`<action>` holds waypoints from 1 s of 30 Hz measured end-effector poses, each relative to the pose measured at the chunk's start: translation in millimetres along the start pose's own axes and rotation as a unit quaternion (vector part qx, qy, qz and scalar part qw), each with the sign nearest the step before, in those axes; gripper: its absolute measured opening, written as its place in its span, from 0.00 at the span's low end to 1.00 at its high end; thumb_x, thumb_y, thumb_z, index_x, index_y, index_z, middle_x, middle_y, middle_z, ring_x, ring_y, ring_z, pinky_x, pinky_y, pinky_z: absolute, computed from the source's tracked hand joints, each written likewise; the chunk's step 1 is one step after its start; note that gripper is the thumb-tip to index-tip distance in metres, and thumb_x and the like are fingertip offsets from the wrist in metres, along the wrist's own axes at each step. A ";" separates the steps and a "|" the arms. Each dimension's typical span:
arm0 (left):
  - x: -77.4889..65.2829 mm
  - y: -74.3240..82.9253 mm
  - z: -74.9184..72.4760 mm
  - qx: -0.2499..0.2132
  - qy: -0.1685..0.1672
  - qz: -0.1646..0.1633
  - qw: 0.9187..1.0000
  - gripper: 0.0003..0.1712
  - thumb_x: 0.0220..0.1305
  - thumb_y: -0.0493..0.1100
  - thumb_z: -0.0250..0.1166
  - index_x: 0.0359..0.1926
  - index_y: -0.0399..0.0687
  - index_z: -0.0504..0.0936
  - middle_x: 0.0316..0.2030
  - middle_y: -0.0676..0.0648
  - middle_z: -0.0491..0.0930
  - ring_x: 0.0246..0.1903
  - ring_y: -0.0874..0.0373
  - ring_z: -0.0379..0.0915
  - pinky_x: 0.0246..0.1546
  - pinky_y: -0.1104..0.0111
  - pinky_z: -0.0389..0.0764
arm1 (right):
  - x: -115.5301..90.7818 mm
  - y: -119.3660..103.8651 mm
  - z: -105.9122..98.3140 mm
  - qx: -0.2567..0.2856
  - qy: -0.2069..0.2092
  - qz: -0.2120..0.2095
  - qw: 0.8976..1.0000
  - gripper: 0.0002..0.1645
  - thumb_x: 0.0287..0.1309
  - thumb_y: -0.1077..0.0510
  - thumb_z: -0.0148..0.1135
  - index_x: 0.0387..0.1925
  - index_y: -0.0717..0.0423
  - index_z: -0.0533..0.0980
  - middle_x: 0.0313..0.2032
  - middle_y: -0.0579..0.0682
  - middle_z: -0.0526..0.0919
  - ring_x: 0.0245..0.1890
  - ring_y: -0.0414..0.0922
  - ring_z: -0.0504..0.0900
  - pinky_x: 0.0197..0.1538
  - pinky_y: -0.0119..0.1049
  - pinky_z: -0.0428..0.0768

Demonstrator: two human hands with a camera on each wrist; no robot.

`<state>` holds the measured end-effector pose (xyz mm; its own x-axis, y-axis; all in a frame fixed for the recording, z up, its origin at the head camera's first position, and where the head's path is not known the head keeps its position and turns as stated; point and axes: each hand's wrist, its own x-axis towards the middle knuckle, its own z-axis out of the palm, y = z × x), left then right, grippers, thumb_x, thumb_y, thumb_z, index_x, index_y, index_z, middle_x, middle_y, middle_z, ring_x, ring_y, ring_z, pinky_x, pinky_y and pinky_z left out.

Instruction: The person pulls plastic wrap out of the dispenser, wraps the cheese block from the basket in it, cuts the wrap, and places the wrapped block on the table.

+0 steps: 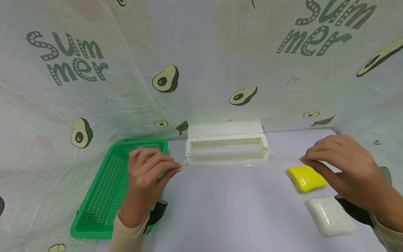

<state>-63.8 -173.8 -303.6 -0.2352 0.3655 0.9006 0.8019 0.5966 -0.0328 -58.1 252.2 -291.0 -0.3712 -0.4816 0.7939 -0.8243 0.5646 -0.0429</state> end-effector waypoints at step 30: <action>-210.6 48.1 54.5 -0.164 -0.521 -0.172 0.820 0.05 0.55 0.48 0.82 0.32 0.61 0.92 0.25 0.70 0.78 0.31 0.78 0.63 0.37 0.82 0.64 | -202.3 -26.6 122.3 0.322 -0.341 0.112 0.876 0.16 0.58 0.67 0.75 0.37 0.42 0.79 0.34 0.32 0.80 0.36 0.26 0.75 0.35 0.27 0.76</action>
<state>-5.7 -183.2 -518.5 -0.6825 0.7302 -0.0319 0.6548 0.6302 0.4171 -13.4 252.6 -524.7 -0.5430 -0.8195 0.1832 -0.6867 0.3078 -0.6586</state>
